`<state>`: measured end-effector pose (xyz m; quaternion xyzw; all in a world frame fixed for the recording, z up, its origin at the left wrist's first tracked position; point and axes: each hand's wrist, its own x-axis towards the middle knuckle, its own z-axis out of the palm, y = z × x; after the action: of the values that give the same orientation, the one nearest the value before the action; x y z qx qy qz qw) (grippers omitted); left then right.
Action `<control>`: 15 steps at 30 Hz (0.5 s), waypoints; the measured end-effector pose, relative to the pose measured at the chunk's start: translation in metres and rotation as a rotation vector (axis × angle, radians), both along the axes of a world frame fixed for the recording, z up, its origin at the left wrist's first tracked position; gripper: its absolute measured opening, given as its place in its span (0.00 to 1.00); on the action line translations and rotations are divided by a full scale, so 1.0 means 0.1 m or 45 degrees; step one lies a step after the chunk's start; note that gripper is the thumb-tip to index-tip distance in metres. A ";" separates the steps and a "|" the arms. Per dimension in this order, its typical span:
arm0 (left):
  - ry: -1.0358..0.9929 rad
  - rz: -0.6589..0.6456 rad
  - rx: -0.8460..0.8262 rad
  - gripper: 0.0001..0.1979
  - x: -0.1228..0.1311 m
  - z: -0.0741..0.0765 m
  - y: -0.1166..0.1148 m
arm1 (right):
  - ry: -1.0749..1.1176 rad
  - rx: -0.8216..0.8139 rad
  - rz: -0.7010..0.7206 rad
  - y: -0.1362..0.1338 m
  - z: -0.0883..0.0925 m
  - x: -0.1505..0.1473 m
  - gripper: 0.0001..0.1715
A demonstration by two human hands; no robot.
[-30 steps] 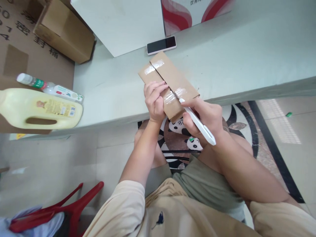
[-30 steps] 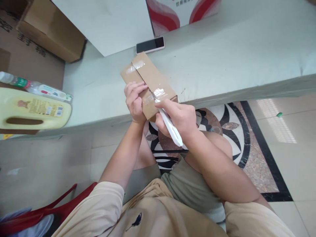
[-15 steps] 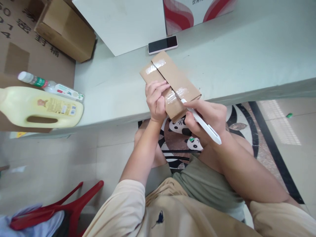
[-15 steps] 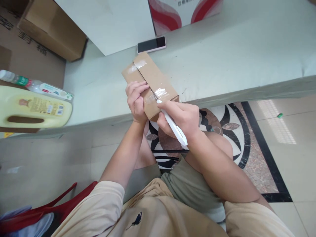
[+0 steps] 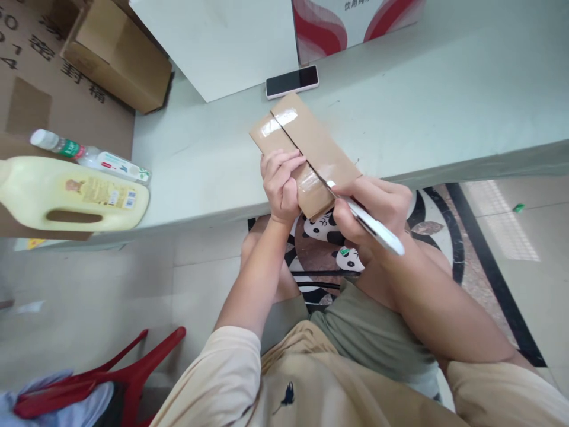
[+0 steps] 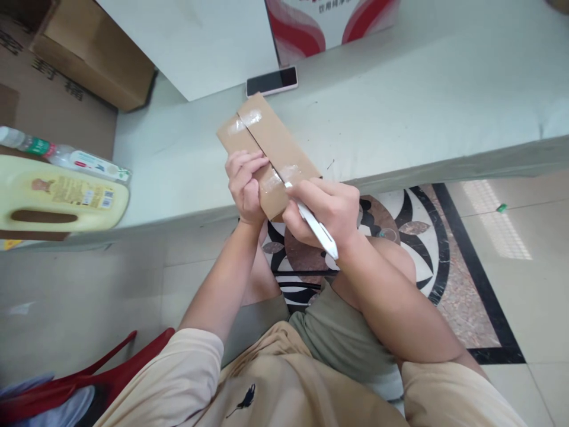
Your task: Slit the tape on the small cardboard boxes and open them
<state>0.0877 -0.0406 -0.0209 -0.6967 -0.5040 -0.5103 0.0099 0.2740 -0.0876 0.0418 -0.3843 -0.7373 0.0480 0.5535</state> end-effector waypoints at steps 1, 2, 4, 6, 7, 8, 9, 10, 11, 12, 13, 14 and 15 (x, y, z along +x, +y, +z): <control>0.010 -0.001 0.011 0.32 0.00 0.00 -0.01 | 0.031 0.015 0.025 -0.02 0.02 0.02 0.07; 0.012 -0.005 0.019 0.32 -0.01 0.00 -0.02 | 0.061 0.015 0.044 -0.03 0.03 0.04 0.08; -0.007 -0.015 0.025 0.31 -0.02 0.01 -0.02 | 0.136 0.009 0.061 -0.05 0.04 0.07 0.07; -0.033 -0.022 0.011 0.31 -0.02 0.02 -0.02 | 0.280 0.020 0.028 -0.04 0.03 0.09 0.08; -0.040 -0.025 0.003 0.31 -0.02 0.02 -0.01 | 0.394 0.046 -0.004 -0.02 0.02 0.09 0.10; -0.043 -0.027 0.001 0.31 -0.02 0.03 0.00 | 0.518 0.066 -0.042 0.00 0.01 0.09 0.14; -0.043 -0.031 0.004 0.31 -0.02 0.03 0.01 | 0.635 0.065 -0.077 0.03 0.00 0.08 0.18; -0.044 -0.036 0.013 0.32 -0.02 0.03 0.01 | 0.735 0.040 -0.109 0.06 -0.01 0.08 0.21; -0.048 -0.039 0.025 0.32 -0.02 0.03 0.02 | 0.805 0.006 -0.133 0.09 -0.02 0.08 0.23; -0.049 -0.041 0.032 0.32 -0.02 0.03 0.02 | 0.844 -0.025 -0.151 0.12 -0.02 0.09 0.23; -0.049 -0.037 0.032 0.32 -0.03 0.02 0.03 | 0.845 -0.062 -0.155 0.15 -0.03 0.10 0.22; -0.049 -0.031 0.028 0.32 -0.03 0.02 0.03 | 0.820 -0.101 -0.150 0.19 -0.04 0.12 0.20; -0.048 -0.026 0.021 0.32 -0.04 0.01 0.03 | 0.784 -0.143 -0.138 0.22 -0.06 0.14 0.17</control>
<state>0.0839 -0.0381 -0.0195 -0.6919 -0.4929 -0.5276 0.0009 0.2883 -0.0653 0.0360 -0.4204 -0.5098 0.1734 0.7303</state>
